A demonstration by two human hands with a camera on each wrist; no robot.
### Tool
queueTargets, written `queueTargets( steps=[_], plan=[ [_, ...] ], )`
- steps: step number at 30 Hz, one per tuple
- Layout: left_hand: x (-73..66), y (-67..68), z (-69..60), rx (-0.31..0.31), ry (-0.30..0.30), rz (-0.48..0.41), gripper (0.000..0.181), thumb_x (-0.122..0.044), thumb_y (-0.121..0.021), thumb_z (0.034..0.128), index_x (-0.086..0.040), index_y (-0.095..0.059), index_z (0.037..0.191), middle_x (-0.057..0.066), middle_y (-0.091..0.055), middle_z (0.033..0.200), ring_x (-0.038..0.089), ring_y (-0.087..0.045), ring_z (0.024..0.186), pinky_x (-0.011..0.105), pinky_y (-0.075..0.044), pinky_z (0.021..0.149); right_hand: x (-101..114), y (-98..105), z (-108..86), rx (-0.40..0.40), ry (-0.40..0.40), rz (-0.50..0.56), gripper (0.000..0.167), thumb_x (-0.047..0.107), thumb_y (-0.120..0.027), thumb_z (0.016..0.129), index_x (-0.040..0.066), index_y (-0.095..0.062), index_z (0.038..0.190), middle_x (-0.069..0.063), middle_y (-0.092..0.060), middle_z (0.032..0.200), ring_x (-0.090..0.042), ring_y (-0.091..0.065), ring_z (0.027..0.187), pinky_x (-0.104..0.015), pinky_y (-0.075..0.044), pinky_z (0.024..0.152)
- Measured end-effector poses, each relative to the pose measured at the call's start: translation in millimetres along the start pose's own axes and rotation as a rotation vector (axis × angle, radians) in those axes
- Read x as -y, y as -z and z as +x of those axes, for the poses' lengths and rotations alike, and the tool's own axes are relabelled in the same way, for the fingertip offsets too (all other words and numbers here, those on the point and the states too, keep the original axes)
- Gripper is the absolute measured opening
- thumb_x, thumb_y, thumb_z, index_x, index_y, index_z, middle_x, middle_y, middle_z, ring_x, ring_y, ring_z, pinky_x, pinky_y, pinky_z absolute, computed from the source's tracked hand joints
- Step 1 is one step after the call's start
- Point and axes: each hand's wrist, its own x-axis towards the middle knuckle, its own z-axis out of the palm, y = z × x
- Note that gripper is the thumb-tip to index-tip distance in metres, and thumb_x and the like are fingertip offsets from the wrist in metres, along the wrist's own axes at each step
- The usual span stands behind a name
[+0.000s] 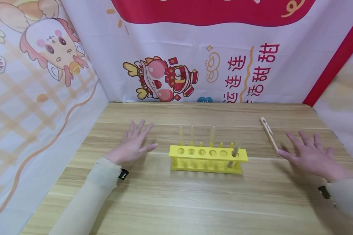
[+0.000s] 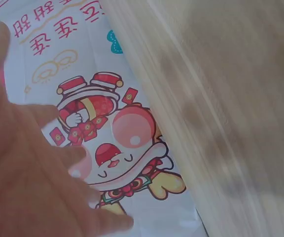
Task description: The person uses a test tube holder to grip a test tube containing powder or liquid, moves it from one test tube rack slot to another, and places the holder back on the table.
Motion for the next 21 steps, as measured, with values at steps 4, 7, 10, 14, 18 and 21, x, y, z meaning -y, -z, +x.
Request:
queueTargets(
  steps=[4, 7, 10, 14, 18, 21],
  plan=[
    [-8.4, -2.9, -3.8, 0.042, -0.107, -0.107, 0.083, -0.055, -0.05, 0.0991, -0.028, 0.001, 0.16, 0.006, 0.01, 0.164, 0.039, 0.019, 0.145, 0.066, 0.003, 0.11, -1, -2, 1.6, -0.018, 0.013, -0.01, 0.092, 0.067, -0.043, 0.096, 0.016, 0.0, 0.159, -0.035, 0.007, 0.156, -0.064, 0.022, 0.131, -0.088, 0.003, 0.084],
    [-17.2, -7.7, -6.0, 0.078, -0.171, -0.216, 0.084, -0.049, -0.057, 0.0981, -0.028, -0.004, 0.16, 0.003, 0.001, 0.165, 0.037, 0.007, 0.148, 0.062, -0.005, 0.113, -1, -3, 5.9, -0.066, 0.043, -0.011, 0.092, 0.064, -0.047, 0.096, 0.011, -0.009, 0.159, -0.037, -0.006, 0.155, -0.066, 0.011, 0.134, -0.086, -0.005, 0.087],
    [-26.7, -15.1, -6.4, 0.104, -0.19, -0.353, 0.084, -0.043, -0.066, 0.0942, -0.028, -0.016, 0.159, -0.002, -0.013, 0.164, 0.033, -0.015, 0.148, 0.057, -0.018, 0.114, 0, -2, 14.4, -0.12, 0.073, 0.01, 0.09, 0.061, -0.053, 0.095, 0.002, -0.022, 0.155, -0.039, -0.021, 0.149, -0.065, -0.009, 0.133, -0.082, -0.015, 0.092],
    [-38.2, -27.2, -5.2, 0.17, -0.159, -0.584, 0.075, -0.038, -0.075, 0.0886, -0.026, -0.036, 0.151, -0.004, -0.036, 0.154, 0.026, -0.04, 0.138, 0.047, -0.037, 0.108, 4, 2, 29.4, -0.136, 0.087, 0.048, 0.086, 0.057, -0.055, 0.096, -0.009, -0.034, 0.147, -0.043, -0.033, 0.139, -0.063, -0.029, 0.125, -0.076, -0.024, 0.096],
    [-47.2, -36.4, -2.9, 0.227, -0.116, -0.751, 0.067, -0.031, -0.078, 0.0876, -0.021, -0.044, 0.144, -0.001, -0.052, 0.14, 0.02, -0.051, 0.127, 0.037, -0.045, 0.102, 4, 4, 45.3, -0.103, 0.082, 0.04, 0.083, 0.056, -0.051, 0.099, -0.014, -0.037, 0.142, -0.046, -0.038, 0.134, -0.063, -0.034, 0.122, -0.073, -0.026, 0.098],
    [-50.5, -41.5, 0.4, 0.255, -0.132, -0.826, 0.063, -0.024, -0.076, 0.0897, -0.014, -0.044, 0.143, 0.003, -0.058, 0.134, 0.022, -0.056, 0.122, 0.036, -0.046, 0.099, 2, 3, 56.6, -0.075, 0.075, 0.017, 0.084, 0.057, -0.049, 0.099, -0.016, -0.039, 0.14, -0.045, -0.044, 0.13, -0.061, -0.041, 0.118, -0.072, -0.031, 0.096]
  ],
)
